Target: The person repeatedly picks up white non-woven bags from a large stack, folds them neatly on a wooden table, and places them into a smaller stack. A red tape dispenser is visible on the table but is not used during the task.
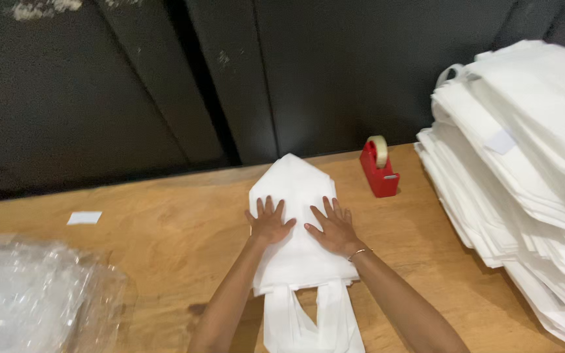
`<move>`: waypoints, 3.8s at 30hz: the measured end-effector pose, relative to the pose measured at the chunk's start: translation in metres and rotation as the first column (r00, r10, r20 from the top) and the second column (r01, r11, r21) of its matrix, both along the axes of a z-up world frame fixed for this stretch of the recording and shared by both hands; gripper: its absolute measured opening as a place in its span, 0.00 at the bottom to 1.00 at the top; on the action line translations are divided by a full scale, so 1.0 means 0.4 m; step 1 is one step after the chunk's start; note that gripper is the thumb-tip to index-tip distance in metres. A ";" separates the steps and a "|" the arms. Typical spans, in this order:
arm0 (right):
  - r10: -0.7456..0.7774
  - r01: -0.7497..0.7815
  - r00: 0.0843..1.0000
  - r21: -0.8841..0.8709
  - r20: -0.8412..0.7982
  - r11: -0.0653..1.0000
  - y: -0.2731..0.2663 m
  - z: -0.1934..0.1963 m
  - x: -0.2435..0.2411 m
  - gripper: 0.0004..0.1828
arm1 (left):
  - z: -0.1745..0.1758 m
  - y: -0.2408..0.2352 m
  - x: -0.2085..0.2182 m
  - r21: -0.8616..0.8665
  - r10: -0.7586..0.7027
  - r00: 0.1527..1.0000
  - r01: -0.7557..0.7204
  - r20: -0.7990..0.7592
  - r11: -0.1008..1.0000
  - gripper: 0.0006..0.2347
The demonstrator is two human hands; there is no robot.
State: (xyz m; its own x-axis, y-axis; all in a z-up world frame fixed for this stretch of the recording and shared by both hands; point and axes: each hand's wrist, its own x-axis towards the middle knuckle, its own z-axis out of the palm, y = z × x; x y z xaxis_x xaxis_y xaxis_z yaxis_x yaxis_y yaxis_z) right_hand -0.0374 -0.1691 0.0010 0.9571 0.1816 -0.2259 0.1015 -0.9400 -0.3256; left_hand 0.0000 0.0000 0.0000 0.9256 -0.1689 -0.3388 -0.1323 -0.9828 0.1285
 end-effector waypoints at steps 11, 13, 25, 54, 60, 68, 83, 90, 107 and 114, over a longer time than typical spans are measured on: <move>-0.022 0.183 0.486 -0.077 0.874 0.980 -0.517 0.235 0.053 0.24 | 0.077 -0.392 0.189 -0.549 -0.138 0.958 0.257 0.250 0.795 0.22; 0.008 0.279 0.465 -0.155 0.885 0.948 -0.641 0.310 0.026 0.25 | 0.123 -0.495 0.208 -0.673 -0.193 0.957 0.290 0.218 0.680 0.20; -0.409 0.564 0.799 -0.313 0.440 0.764 -0.827 0.466 -0.182 0.28 | 0.303 -0.892 0.077 -0.862 -0.292 0.929 0.333 0.229 0.381 0.20; -0.193 0.312 -0.397 0.330 0.897 0.891 -0.925 0.588 -0.212 0.12 | 0.480 -0.923 0.038 -0.782 -0.432 0.870 0.436 0.239 0.446 0.28; -0.349 0.180 -0.594 0.543 0.724 0.820 -0.934 0.619 -0.224 0.14 | 0.482 -0.933 0.043 -0.801 -0.488 0.872 0.314 0.031 0.510 0.37; -0.453 0.055 -0.593 0.595 0.665 0.802 -0.940 0.625 -0.237 0.12 | 0.473 -0.946 0.055 -0.868 -0.410 0.912 0.224 0.026 0.443 0.25; -0.475 -0.136 -0.387 0.461 0.790 0.877 -0.846 0.562 -0.194 0.08 | 0.558 -0.768 0.063 -0.677 -0.830 0.522 -0.685 -0.197 -0.269 0.34; -0.812 -0.582 0.196 0.732 0.550 0.355 -0.749 0.475 -0.104 0.11 | 0.450 -0.648 0.135 -0.865 -0.612 0.790 -0.277 0.044 -0.419 0.25; 0.558 0.551 0.796 0.663 -0.235 -0.507 -0.158 0.086 -0.140 0.45 | 0.096 0.005 0.109 -0.977 0.249 0.953 -0.137 -0.176 -0.166 0.30; 0.394 0.780 0.589 0.623 -0.706 -0.050 -0.108 0.025 -0.232 0.27 | -0.087 0.111 0.069 -0.972 0.309 0.931 -0.227 -0.197 0.064 0.33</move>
